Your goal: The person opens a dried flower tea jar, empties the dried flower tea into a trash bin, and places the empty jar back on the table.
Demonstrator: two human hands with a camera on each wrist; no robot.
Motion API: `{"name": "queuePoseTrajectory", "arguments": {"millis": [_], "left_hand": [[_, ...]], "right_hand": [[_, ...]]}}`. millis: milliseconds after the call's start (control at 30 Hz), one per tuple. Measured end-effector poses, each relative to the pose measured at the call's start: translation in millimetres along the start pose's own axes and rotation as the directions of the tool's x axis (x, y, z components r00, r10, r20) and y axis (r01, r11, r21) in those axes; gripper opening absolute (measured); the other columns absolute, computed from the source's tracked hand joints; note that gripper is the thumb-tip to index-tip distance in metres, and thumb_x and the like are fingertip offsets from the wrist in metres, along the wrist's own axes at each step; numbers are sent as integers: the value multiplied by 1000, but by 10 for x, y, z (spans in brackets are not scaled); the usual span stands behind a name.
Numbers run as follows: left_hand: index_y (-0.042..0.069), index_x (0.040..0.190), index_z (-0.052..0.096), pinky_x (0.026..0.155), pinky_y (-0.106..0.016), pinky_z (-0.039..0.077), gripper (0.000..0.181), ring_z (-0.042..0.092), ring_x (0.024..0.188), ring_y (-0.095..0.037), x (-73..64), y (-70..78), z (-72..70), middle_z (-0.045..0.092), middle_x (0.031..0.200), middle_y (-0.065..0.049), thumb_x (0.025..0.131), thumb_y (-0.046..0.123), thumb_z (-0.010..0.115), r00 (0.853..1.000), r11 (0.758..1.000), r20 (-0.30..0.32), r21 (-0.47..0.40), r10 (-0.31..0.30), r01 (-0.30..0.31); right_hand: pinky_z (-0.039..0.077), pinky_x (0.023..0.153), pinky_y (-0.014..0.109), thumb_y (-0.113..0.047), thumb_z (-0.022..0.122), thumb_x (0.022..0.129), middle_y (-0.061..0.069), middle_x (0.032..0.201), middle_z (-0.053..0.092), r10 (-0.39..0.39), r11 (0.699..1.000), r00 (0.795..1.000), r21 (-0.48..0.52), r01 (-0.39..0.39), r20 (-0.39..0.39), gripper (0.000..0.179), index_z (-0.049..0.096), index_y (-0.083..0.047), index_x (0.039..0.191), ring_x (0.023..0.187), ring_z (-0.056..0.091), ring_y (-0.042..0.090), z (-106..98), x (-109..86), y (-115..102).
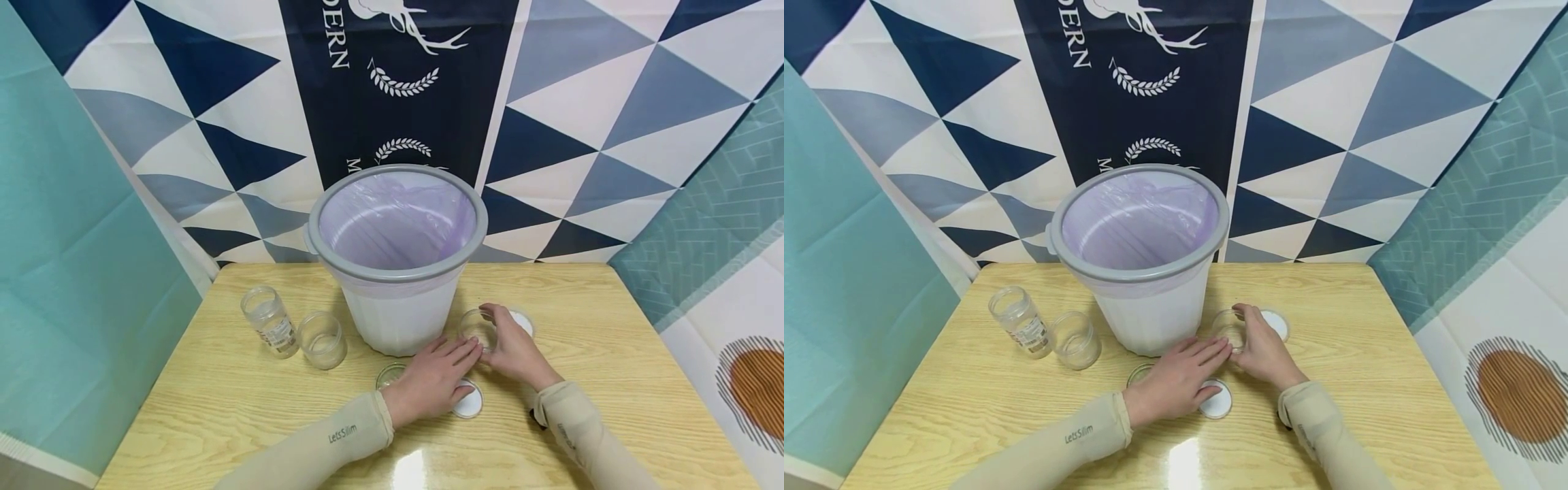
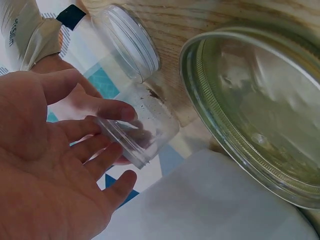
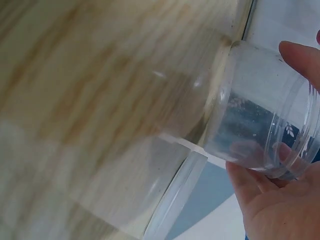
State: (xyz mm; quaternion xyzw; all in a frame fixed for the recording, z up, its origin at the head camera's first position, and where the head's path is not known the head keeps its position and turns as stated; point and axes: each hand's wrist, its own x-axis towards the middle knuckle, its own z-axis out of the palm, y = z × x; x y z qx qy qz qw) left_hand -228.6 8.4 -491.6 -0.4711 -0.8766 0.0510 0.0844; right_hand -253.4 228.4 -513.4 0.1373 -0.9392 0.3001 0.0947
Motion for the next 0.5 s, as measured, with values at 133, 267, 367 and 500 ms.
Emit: {"name": "queuePoseTrajectory", "arguments": {"millis": [133, 267, 367, 500], "left_hand": [[15, 163, 33, 126, -37, 31, 67, 34, 154, -13, 12, 5, 4, 34, 169, 2, 108, 51, 44, 1000, 1000, -2, 10, -7, 7], [15, 163, 33, 126, -37, 31, 67, 34, 154, -13, 7, 5, 14, 33, 169, 2, 108, 51, 44, 1000, 1000, -8, 21, -4, 4], [16, 163, 32, 126, -37, 31, 68, 34, 155, -13, -13, -8, 34, 33, 169, 2, 108, 51, 45, 1000, 999, -27, 34, 7, -6], [19, 163, 34, 125, -34, 32, 65, 36, 153, -14, -104, -60, -15, 37, 167, 4, 107, 49, 49, 991, 997, -121, 68, 49, -41]], "right_hand": [[48, 106, 62, -7, 85, 78, 33, 141, 52, 3, 999, 1000, 42, -4, 29, 86, 36, 10, 147, 131, 54, 52, 4, 7, 17], [49, 106, 61, -6, 84, 78, 33, 140, 52, -2, 999, 999, 40, 1, 32, 86, 36, 11, 147, 130, 54, 52, 19, 4, 38], [50, 103, 62, -10, 85, 77, 31, 140, 50, 2, 1000, 1000, -2, -2, 25, 88, 37, 7, 149, 127, 55, 50, 17, -8, 46], [52, 97, 65, -20, 88, 77, 27, 142, 48, -11, 998, 1000, -62, 11, -10, 93, 39, 0, 153, 123, 57, 48, -59, -43, 35]]}}
